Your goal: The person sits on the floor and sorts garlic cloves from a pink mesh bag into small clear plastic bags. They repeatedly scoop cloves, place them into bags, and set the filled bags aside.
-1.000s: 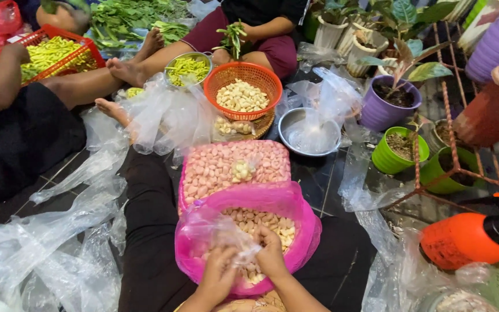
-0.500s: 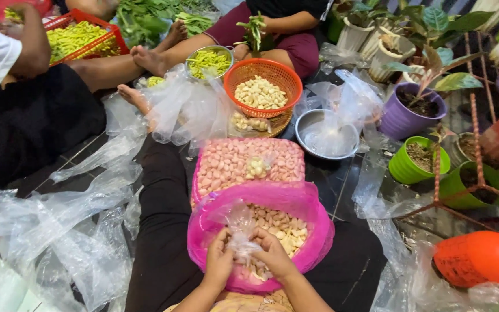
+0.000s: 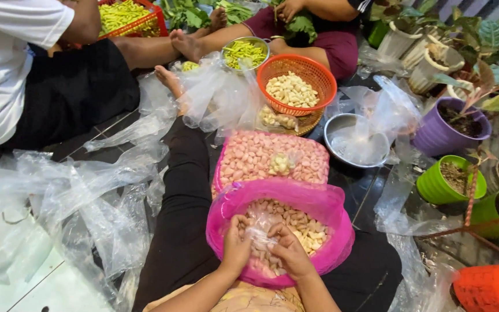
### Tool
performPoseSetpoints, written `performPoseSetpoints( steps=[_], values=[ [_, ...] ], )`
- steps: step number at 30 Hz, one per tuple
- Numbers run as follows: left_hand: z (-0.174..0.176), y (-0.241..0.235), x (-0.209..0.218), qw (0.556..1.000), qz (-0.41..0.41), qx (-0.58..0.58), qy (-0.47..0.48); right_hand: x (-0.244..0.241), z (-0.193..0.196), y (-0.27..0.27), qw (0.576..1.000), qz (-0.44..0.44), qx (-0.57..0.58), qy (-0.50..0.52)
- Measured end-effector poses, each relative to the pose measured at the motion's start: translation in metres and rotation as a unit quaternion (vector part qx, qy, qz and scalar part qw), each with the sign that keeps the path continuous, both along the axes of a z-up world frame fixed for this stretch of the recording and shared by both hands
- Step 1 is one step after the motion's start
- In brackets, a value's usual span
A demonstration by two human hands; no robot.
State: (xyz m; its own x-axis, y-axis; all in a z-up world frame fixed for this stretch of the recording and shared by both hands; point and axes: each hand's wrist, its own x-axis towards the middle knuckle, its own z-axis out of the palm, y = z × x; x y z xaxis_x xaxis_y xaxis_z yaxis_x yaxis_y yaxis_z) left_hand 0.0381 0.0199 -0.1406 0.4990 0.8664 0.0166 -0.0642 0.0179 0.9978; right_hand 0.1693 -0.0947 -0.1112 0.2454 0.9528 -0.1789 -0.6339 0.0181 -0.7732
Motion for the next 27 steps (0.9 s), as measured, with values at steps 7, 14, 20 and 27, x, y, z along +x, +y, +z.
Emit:
performPoseSetpoints(
  steps=[7, 14, 20, 27],
  values=[
    [0.057, -0.013, -0.01, 0.985, -0.036, 0.171, 0.006, 0.002, -0.003, 0.008, 0.886, -0.127, -0.114, -0.432],
    [0.073, -0.014, -0.014, 0.931, -0.205, 0.297, 0.06, -0.001, 0.015, 0.002, 0.613, -0.057, -0.227, -0.755],
    [0.093, -0.006, -0.016, 0.81, -0.241, 0.504, 0.178, 0.023, 0.034, -0.006, 0.623, 0.058, -0.227, -0.747],
    [0.097, -0.008, -0.012, 0.731, -0.37, 0.559, 0.123, 0.049, 0.037, -0.007, 0.741, 0.009, -0.187, -0.645]
  ],
)
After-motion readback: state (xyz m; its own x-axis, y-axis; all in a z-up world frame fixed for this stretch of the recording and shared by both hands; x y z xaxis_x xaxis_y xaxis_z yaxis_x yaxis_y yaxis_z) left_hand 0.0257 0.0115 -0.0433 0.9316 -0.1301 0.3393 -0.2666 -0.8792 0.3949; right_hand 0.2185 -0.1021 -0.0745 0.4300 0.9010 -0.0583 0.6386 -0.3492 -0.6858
